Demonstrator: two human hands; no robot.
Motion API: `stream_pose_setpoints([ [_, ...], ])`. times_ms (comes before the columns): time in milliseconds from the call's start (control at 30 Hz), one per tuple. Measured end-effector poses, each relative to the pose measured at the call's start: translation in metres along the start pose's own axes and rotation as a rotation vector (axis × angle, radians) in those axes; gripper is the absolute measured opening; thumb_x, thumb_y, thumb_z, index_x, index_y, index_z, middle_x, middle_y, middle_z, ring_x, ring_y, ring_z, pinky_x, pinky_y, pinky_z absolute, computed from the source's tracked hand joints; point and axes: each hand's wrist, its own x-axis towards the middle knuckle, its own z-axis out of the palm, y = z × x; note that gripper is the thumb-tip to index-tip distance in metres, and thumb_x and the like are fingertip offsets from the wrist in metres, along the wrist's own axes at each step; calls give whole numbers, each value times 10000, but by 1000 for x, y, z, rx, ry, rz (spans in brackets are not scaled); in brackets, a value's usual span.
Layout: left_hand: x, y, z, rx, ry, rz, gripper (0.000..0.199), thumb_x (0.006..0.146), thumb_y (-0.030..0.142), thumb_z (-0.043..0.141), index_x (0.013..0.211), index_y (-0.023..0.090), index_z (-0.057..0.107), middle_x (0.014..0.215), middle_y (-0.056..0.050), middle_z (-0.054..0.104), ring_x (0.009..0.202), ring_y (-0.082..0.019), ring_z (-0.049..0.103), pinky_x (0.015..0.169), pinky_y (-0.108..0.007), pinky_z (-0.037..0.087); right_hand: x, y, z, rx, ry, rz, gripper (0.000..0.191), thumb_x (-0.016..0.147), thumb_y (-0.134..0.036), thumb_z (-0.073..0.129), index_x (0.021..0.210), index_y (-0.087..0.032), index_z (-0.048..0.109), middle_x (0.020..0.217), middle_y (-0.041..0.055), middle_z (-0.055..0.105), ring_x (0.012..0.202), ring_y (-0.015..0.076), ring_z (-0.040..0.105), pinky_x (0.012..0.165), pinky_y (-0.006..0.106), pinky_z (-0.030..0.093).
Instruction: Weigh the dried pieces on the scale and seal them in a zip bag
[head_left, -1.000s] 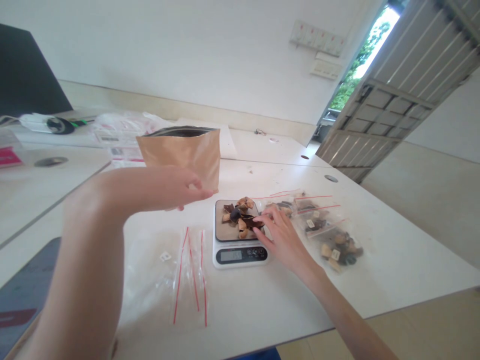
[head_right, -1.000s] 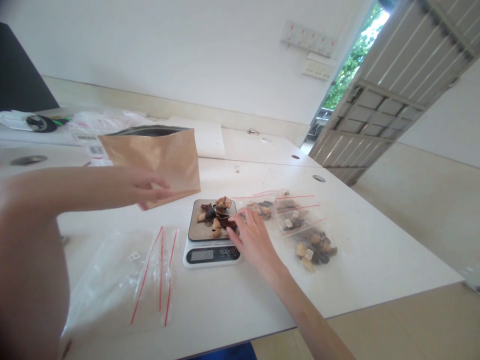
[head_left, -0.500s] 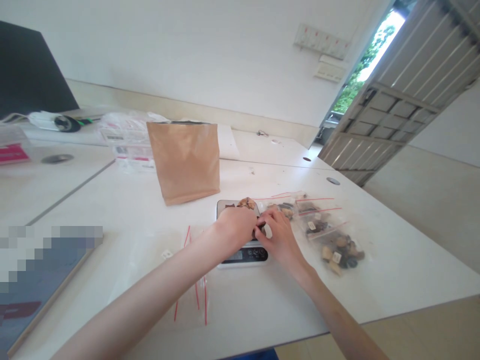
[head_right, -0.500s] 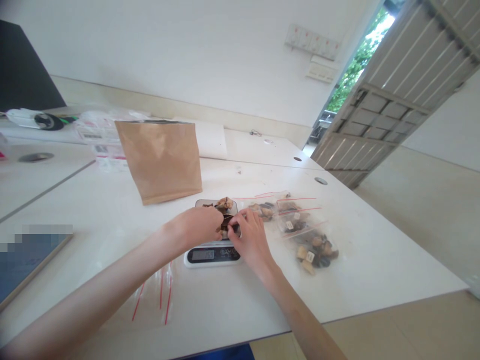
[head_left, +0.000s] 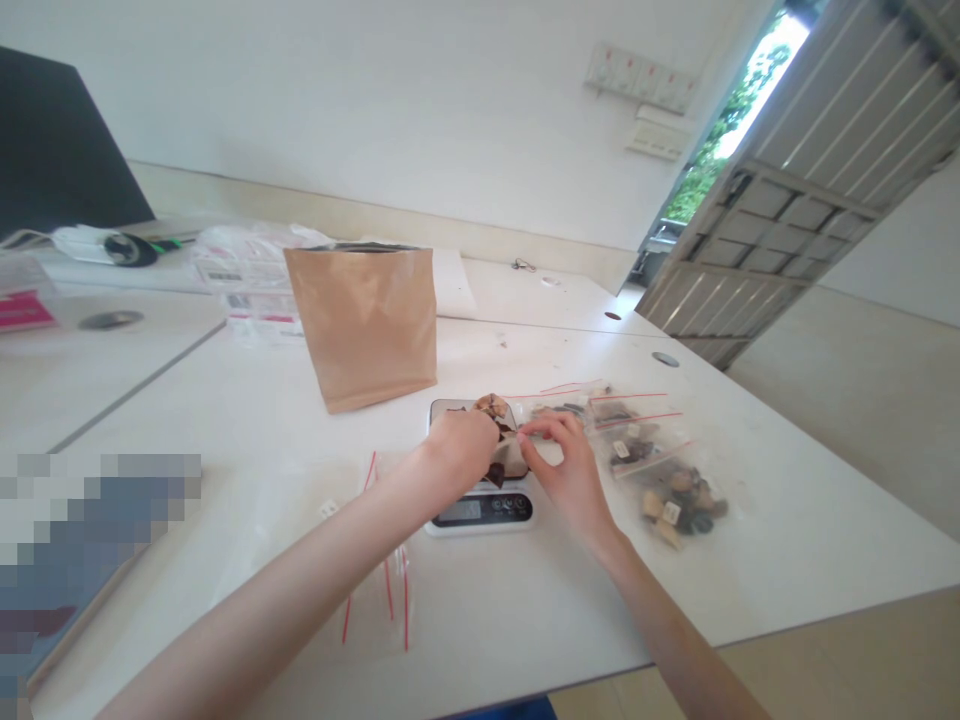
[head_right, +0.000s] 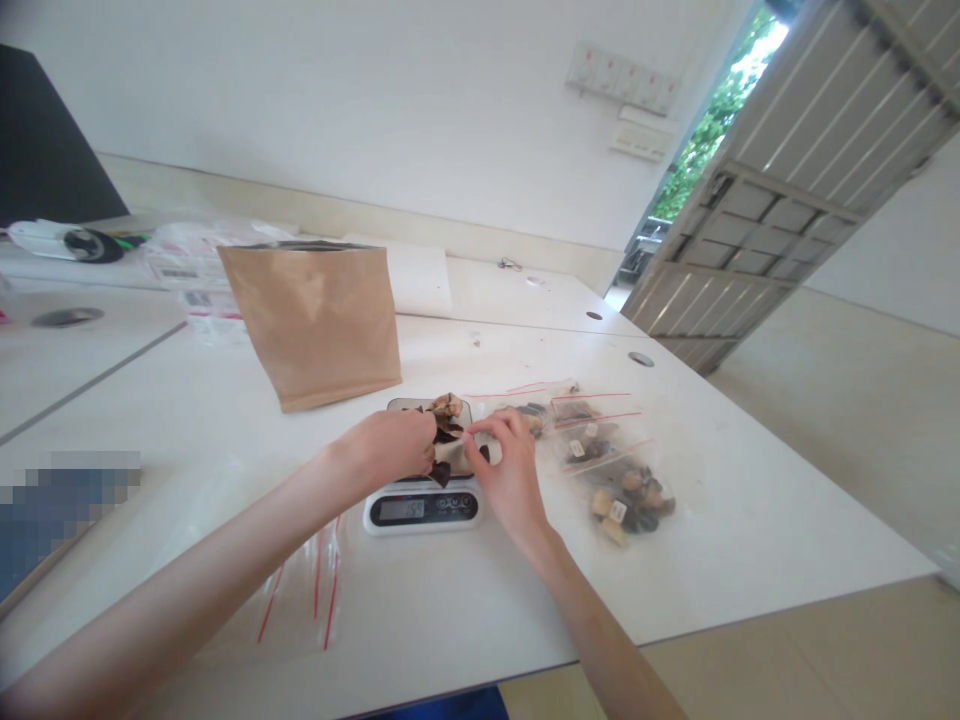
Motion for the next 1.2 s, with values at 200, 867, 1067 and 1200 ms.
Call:
stream_pose_setpoints([
  [200, 1, -4, -3, 51, -8, -31, 233, 801, 148, 512, 964, 150, 678, 1028, -153, 702, 972, -241, 663, 794, -303, 511, 4, 8, -6, 29, 45, 22, 96, 837, -278, 561, 802, -211, 620, 849, 51, 594, 805, 191, 555, 723, 336, 486],
  [867, -5, 13, -5, 46, -111, 247, 321, 775, 54, 536, 1050, 145, 675, 1109, -151, 677, 987, -272, 651, 759, -341, 515, -66, 58, -49, -511, -17, -26, 172, 884, -277, 457, 841, -204, 606, 875, 83, 606, 827, 265, 593, 755, 422, 437],
  [1067, -1, 21, 11, 140, -14, 253, 301, 774, -43, 460, 940, 55, 690, 988, -196, 703, 965, -296, 666, 754, -360, 538, -68, 56, -44, -538, 22, -45, 197, 903, -294, 444, 889, -199, 615, 908, 80, 591, 861, 255, 587, 795, 412, 419],
  [1200, -2, 24, 11, 168, 6, 230, 275, 743, -71, 478, 858, 52, 695, 922, -196, 711, 923, -298, 683, 734, -350, 547, -69, 55, -42, -534, 20, -68, 204, 914, -292, 436, 949, -200, 615, 959, 91, 588, 905, 255, 580, 810, 404, 410],
])
